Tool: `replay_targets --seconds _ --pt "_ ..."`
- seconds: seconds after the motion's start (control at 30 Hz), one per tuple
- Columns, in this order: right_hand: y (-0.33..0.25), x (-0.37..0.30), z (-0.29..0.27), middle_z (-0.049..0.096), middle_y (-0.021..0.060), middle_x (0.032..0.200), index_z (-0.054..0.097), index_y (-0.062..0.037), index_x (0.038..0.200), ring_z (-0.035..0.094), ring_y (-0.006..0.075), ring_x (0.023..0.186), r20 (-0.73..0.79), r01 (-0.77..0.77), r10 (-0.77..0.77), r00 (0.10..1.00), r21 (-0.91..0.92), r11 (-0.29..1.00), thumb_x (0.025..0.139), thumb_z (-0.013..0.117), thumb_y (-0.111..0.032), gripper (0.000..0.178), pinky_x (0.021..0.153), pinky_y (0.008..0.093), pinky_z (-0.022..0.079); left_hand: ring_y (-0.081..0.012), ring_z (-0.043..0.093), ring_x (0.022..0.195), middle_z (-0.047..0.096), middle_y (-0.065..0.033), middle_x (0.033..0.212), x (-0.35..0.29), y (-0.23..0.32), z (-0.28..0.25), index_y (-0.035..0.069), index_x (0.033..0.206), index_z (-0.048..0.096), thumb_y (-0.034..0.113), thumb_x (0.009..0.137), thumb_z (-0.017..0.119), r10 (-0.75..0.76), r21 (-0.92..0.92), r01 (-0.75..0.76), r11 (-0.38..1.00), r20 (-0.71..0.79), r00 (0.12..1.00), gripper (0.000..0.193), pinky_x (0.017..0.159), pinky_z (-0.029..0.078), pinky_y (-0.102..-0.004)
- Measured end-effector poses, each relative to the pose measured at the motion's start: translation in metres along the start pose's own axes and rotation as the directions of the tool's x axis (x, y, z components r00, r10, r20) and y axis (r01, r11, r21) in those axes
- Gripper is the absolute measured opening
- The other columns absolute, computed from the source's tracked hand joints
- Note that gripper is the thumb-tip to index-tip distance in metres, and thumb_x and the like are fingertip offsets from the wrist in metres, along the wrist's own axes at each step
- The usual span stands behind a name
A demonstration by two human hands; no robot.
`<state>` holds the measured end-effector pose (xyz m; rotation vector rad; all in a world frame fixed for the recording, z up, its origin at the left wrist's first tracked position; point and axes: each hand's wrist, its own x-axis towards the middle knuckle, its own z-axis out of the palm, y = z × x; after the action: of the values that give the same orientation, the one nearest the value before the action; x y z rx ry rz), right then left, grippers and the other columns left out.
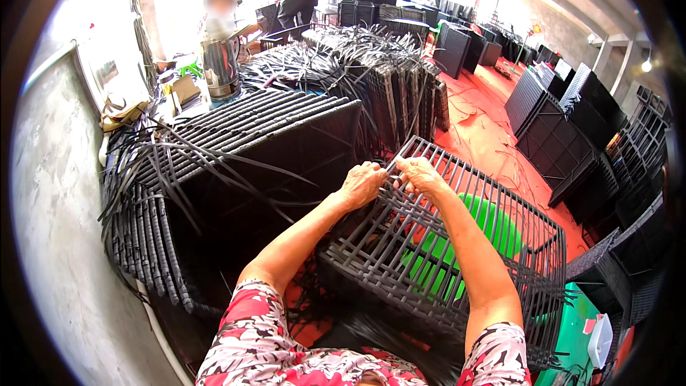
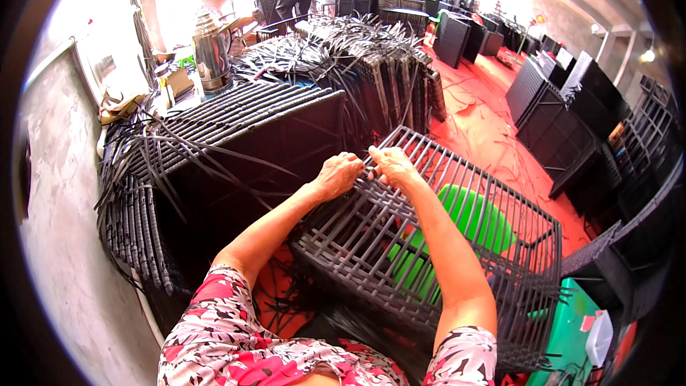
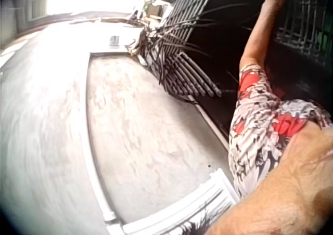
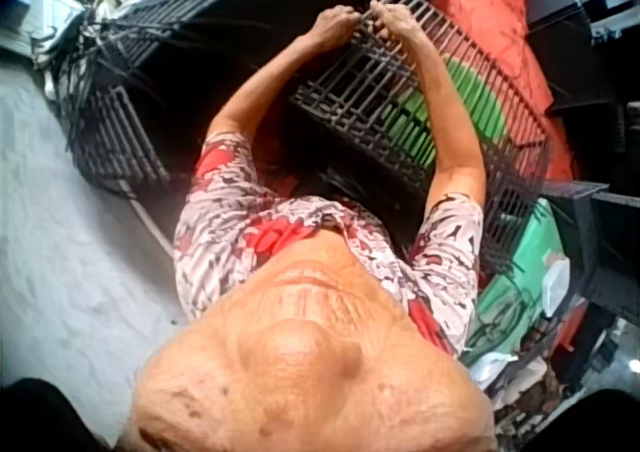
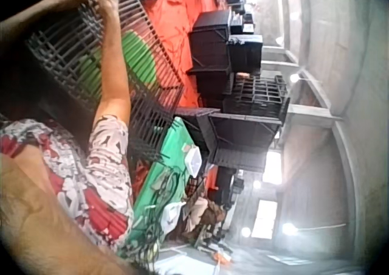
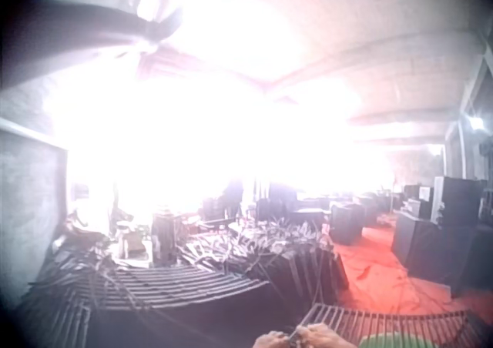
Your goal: The person assembles a dark wicker furniture component, weaving plastic strips through the frame and securing them with a tool.
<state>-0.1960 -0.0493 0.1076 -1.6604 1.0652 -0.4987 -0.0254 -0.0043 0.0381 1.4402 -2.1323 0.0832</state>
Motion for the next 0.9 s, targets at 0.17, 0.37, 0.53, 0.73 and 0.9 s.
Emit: replay_targets --seconds 0.17,0.37,0.53,0.73,0.9 --pt "-0.01 -0.004 -0.001 0.058 0.0011 0.06 0.061 -0.0091 0.072 0.047 0.011 0.045 0.01 -0.038 0.037 0.999 0.106 0.994 0.084 0.052 -0.058 0.051 0.04 0.0256 0.034 -0.0234 0.056 0.086 0.058 -0.0072 0.087 0.011 0.052 -0.039 0.005 0.083 0.057 0.01 0.065 0.063 0.23 0.212 -0.138 0.967 -0.516 0.825 0.02 0.073 0.042 -0.0372" --pt "-0.014 -0.012 0.003 0.062 -0.002 0.074 0.066 -0.0134 0.08 0.053 0.0131 0.072 0.018 -0.081 0.08 0.997 0.329 0.941 0.074 0.071 -0.025 0.014 0.074 0.0381 0.033 -0.0216 0.055 0.081 0.055 -0.0059 0.082 0.0 0.061 -0.044 0.007 0.073 0.054 0.013 0.066 0.065 0.355 0.217 -0.282 0.935 -0.531 0.769 0.014 0.069 0.041 -0.0365" --pt "-0.022 -0.036 -0.011 0.068 0.0021 0.083 0.064 -0.0056 0.105 0.06 0.012 0.08 -0.073 0.121 -0.104 0.992 0.279 0.953 0.074 0.068 -0.012 0.032 0.072 0.0321 0.04 -0.0203 0.058 0.073 0.057 -0.0096 0.079 -0.016 0.084 -0.025 0.002 0.078 0.056 0.014 0.081 0.064 -0.4 -0.601 0.056 0.798 -0.458 0.794 0.015 0.06 0.047 -0.0323" --pt "-0.041 -0.087 0.0 0.067 0.0076 0.082 0.06 0.0016 0.107 0.062 0.0106 0.077 0.076 0.325 -0.35 0.934 0.236 0.916 0.077 0.063 0.0 0.03 0.072 0.0234 0.049 -0.0182 0.058 0.064 0.059 -0.0057 0.069 -0.018 0.056 -0.03 0.005 0.077 0.06 0.059 0.088 0.041 -0.25 -0.733 0.282 -0.619 0.525 0.813 0.059 0.053 0.045 -0.033" --pt "-0.038 -0.108 -0.013 0.066 0.006 0.083 0.059 0.0001 0.109 0.061 0.011 0.076 0.225 0.279 -0.303 0.926 0.136 0.951 0.082 0.061 -0.012 0.03 0.072 0.0251 0.048 -0.0103 0.05 0.053 0.056 -0.003 0.065 -0.015 0.069 -0.034 0.006 0.074 0.058 0.026 0.086 0.062 -0.39 -0.694 0.151 -0.704 0.555 0.735 0.024 0.043 0.037 -0.0213"
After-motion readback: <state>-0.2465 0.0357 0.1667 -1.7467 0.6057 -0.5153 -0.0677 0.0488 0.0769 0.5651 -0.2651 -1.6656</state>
